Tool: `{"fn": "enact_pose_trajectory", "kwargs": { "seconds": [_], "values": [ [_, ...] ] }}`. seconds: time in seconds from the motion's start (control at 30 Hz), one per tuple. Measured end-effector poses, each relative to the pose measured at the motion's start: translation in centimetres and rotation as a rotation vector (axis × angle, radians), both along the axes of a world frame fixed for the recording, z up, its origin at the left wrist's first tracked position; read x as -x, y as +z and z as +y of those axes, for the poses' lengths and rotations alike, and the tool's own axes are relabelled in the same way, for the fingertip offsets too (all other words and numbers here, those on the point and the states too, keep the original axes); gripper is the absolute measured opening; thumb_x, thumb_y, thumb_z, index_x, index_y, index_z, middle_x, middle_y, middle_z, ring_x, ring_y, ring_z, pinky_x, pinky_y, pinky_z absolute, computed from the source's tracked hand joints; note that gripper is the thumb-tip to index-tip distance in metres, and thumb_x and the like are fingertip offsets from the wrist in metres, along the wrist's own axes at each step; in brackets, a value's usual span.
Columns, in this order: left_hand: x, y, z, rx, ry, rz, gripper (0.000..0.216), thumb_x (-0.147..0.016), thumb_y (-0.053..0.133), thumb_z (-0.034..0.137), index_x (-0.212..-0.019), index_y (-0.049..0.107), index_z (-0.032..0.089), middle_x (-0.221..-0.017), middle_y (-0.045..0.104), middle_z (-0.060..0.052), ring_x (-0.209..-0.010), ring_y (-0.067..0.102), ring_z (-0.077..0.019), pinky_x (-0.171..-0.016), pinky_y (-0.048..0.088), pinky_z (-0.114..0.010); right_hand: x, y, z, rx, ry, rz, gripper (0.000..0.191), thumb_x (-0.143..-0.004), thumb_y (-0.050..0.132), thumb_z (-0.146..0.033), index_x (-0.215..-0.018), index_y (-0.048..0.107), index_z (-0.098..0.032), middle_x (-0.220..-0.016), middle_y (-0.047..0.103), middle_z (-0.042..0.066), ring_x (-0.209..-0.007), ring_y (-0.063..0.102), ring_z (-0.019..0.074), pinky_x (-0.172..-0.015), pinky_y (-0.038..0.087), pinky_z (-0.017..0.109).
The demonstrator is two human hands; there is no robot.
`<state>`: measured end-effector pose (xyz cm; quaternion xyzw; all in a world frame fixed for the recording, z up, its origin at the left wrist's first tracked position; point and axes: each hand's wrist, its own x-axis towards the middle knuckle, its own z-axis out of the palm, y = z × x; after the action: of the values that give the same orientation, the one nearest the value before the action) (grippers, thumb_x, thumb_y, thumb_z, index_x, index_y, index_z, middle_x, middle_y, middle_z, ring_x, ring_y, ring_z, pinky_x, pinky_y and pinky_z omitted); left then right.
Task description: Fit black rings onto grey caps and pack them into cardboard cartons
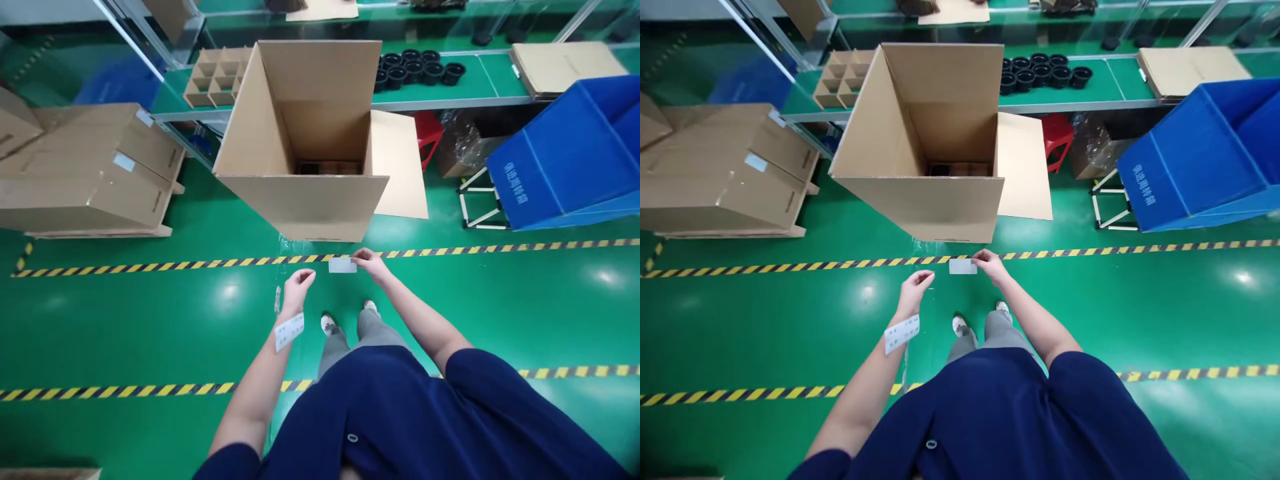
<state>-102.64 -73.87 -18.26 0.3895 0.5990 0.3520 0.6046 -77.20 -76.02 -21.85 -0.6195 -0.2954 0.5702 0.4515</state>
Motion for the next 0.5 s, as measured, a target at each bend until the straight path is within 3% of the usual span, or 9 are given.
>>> {"fn": "enact_pose_trajectory", "kwargs": {
  "seconds": [0.1,0.23,0.5],
  "values": [
    [-2.2,-1.0,2.6,-0.034,-0.094,-0.007,0.036,-0.062,0.088,0.041,-0.085,0.076,0.016,-0.09,0.074,-0.008,-0.087,0.064,-0.02,-0.086,0.048,-0.032,-0.6,0.2,-0.2,-0.035,-0.068,-0.032,0.042,-0.061,0.078,-0.053,-0.082,0.061,-0.021,-0.076,0.063,0.0,-0.075,0.054,0.0158,-0.073,0.043,0.031],
    [-4.8,-3.3,4.9,-0.059,-0.178,0.009,0.029,-0.067,0.084,0.038,-0.084,0.074,0.017,-0.087,0.074,-0.007,-0.084,0.064,-0.0194,-0.084,0.048,-0.032,-1.2,-1.0,0.9,-0.08,-0.127,-0.046,0.043,-0.062,0.081,-0.055,-0.081,0.063,-0.021,-0.074,0.063,0.0,-0.074,0.053,0.0159,-0.072,0.042,0.031],
    [-9.2,-10.6,8.4,-0.095,-0.266,-0.026,0.029,-0.062,0.085,0.041,-0.071,0.069,0.019,-0.073,0.07,-0.003,-0.073,0.061,-0.017,-0.074,0.047,-0.03,-4.3,-7.2,4.2,-0.175,-0.099,-0.053,0.043,-0.07,0.079,-0.058,-0.083,0.065,-0.02,-0.074,0.062,0.001,-0.071,0.053,0.0154,-0.066,0.042,0.03]
  ]
}}
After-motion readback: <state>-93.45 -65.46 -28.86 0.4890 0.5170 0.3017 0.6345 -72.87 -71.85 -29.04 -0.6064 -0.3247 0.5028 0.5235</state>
